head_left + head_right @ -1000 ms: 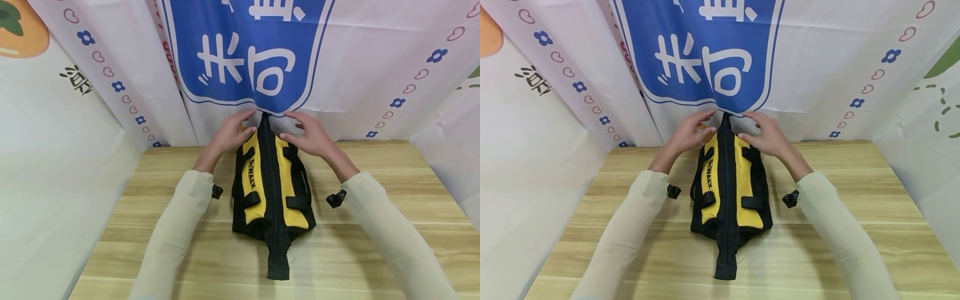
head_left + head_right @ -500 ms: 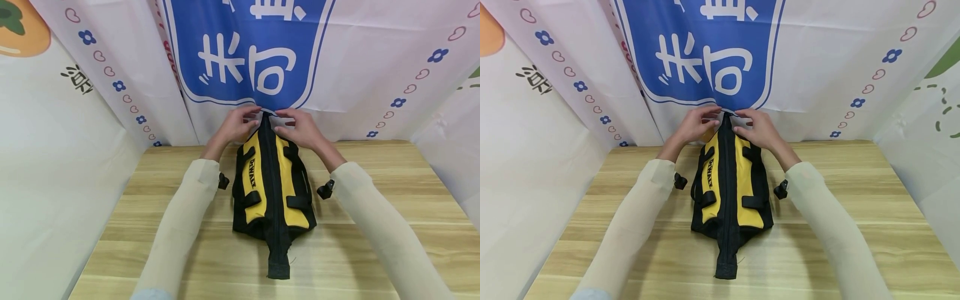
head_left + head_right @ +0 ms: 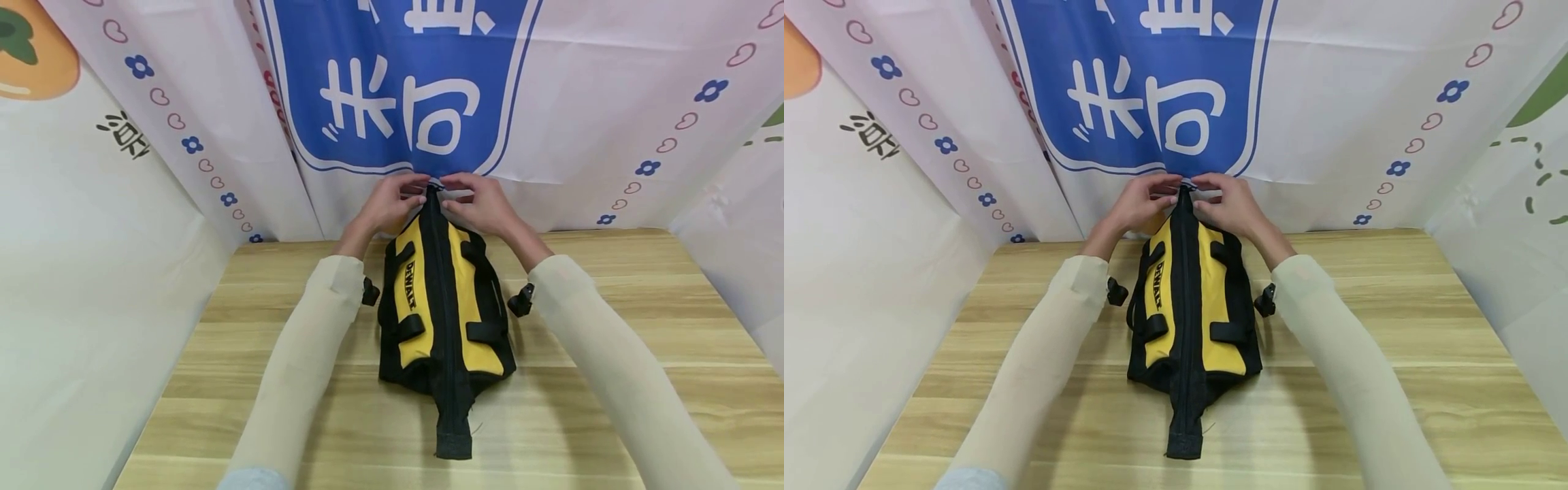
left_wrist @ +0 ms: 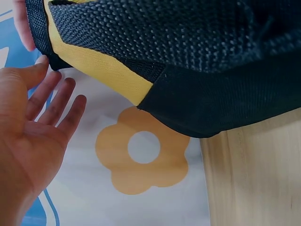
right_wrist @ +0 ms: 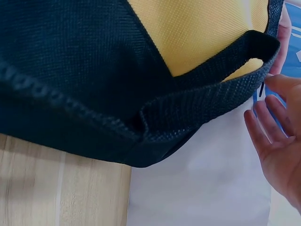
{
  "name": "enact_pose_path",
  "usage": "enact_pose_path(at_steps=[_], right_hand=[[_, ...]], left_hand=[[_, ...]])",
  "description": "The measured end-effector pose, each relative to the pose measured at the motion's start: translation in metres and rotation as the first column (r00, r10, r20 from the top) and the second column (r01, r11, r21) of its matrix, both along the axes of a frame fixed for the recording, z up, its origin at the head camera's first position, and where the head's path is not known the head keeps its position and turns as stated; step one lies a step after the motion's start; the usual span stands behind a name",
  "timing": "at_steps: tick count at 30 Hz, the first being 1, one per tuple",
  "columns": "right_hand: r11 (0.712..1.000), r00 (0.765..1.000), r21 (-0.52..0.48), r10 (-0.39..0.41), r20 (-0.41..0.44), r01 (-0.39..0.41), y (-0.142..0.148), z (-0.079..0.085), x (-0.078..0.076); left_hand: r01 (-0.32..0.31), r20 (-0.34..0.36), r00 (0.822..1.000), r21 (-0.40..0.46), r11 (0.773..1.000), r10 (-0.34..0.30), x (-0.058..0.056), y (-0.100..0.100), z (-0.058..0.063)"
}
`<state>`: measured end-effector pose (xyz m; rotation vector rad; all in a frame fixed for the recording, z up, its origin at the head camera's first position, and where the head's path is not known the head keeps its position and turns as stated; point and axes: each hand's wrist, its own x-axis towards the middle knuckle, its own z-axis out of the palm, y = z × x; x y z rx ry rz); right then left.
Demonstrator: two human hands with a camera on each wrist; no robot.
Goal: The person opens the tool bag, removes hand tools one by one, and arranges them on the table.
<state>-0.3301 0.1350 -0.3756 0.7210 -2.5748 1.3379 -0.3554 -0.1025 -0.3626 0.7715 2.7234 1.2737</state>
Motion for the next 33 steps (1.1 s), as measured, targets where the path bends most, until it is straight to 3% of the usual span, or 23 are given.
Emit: enact_pose_path(at_steps=[10, 22, 29, 33], right_hand=[[1.000, 1.000, -0.008, -0.028, 0.014, 0.028, -0.006, -0.003, -0.005], [0.996, 0.996, 0.052, -0.070, -0.062, 0.073, -0.015, 0.001, -0.011], [0.993, 0.992, 0.097, -0.057, -0.109, 0.068, -0.016, 0.002, -0.011], [0.992, 0.995, 0.117, -0.044, -0.095, 0.055, -0.015, 0.004, -0.010]], left_hand=[[0.005, 0.031, 1.000, 0.018, 1.000, -0.005, -0.004, 0.002, -0.005], [0.012, 0.049, 0.999, 0.005, 1.000, -0.012, -0.008, 0.003, -0.005], [0.019, 0.059, 0.998, 0.013, 1.000, -0.019, -0.011, 0.004, -0.007], [0.027, 0.060, 0.998, 0.019, 0.999, -0.028, -0.014, 0.005, -0.008]])
